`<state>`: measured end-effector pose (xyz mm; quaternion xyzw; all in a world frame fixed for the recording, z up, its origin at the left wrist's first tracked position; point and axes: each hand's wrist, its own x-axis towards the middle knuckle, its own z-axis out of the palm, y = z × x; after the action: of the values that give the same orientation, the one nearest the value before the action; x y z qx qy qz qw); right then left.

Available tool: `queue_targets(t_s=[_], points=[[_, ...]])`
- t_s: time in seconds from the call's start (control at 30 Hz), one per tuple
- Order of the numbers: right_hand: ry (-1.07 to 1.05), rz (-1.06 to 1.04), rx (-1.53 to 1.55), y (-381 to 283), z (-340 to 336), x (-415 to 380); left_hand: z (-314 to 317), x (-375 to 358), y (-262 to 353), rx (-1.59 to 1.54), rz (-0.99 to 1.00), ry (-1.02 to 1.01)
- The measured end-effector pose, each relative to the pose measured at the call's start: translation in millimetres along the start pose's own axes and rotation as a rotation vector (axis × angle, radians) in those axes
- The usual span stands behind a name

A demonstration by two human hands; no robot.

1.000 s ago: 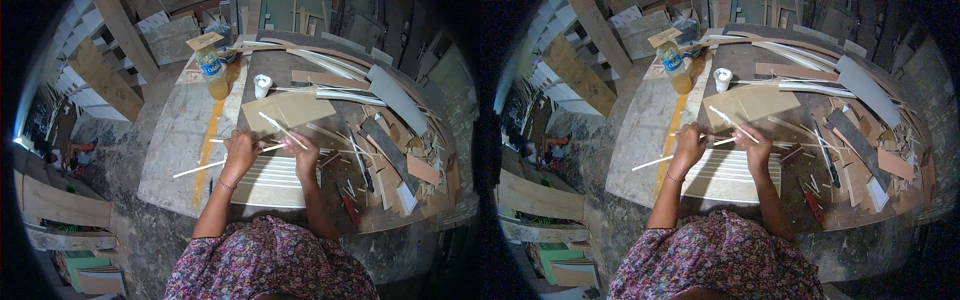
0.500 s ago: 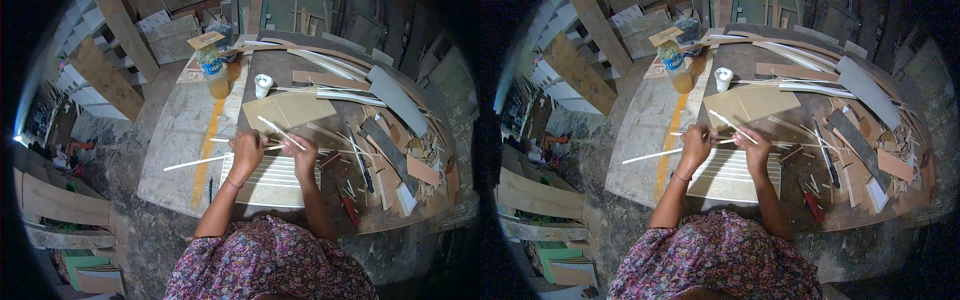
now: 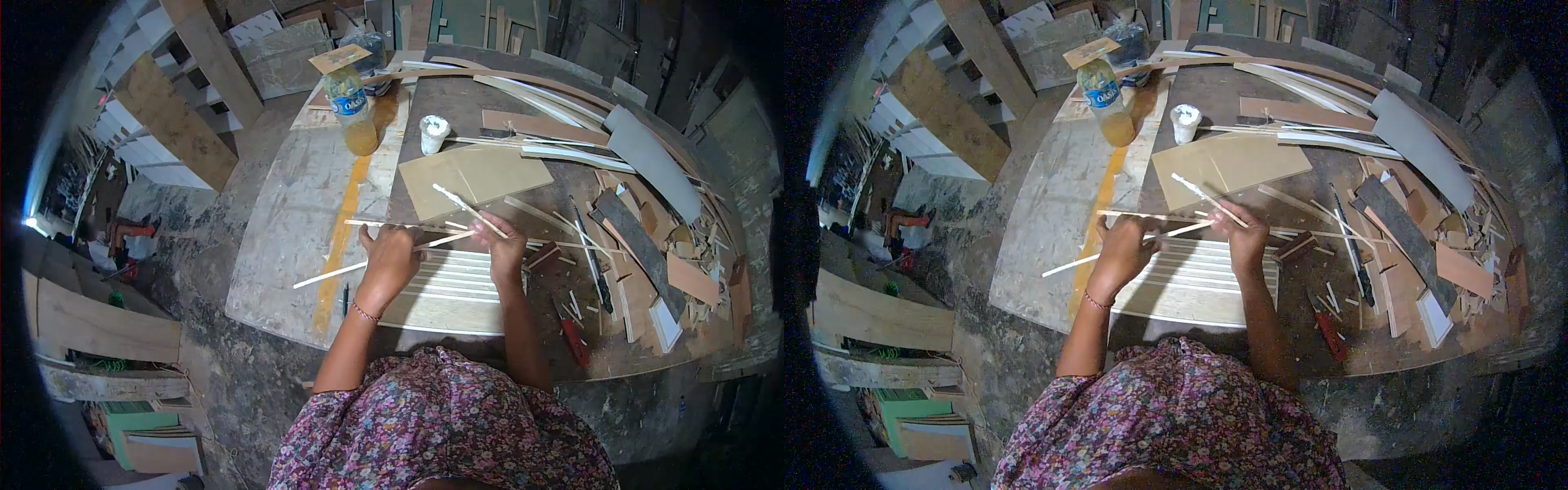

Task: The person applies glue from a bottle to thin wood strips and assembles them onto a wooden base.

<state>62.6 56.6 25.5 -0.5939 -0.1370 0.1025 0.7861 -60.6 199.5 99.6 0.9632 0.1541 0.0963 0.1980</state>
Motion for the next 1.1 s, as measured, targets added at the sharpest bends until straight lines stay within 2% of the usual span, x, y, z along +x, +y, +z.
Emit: queue_targets(t_s=[0.1, 0.2, 0.3, 0.4, 0.5, 0.6, 0.7, 0.9, 1.1], points=[[0.021, 0.024, -0.003, -2.9, 0.0, 1.3, 5.6, -2.5, 0.1, 0.034, 0.034, 0.047], [-0.004, -0.045, -0.034, -3.8, -1.6, 3.3, 8.9, -1.8, 0.9, 0.006, 0.058, 0.120], [0.016, 0.007, -0.013, -10.8, 1.8, 0.6, 11.6, -0.5, 1.4, 0.030, 0.106, 0.158], [0.031, -0.016, 0.045, -7.7, 2.7, -0.3, 19.1, 2.1, -3.7, 0.063, 0.067, 0.163], [0.084, -0.127, -0.108, -4.0, -1.8, 1.3, 24.1, 4.7, -7.9, 0.052, 0.036, 0.229], [0.164, -0.141, -0.134, -11.0, -2.8, -2.9, 21.5, 10.4, -12.3, 0.075, 0.027, 0.254], [0.183, -0.248, -0.201, -9.9, -3.6, -7.0, 15.7, 14.8, -10.8, 0.083, -0.017, 0.285], [0.040, -0.511, -0.603, -27.9, 2.3, -27.4, 19.7, 23.2, -17.7, 0.014, 0.006, 0.383], [-0.023, -0.662, -0.739, -21.7, 4.7, -33.1, 21.0, 25.0, -18.1, 0.007, -0.002, 0.417]])
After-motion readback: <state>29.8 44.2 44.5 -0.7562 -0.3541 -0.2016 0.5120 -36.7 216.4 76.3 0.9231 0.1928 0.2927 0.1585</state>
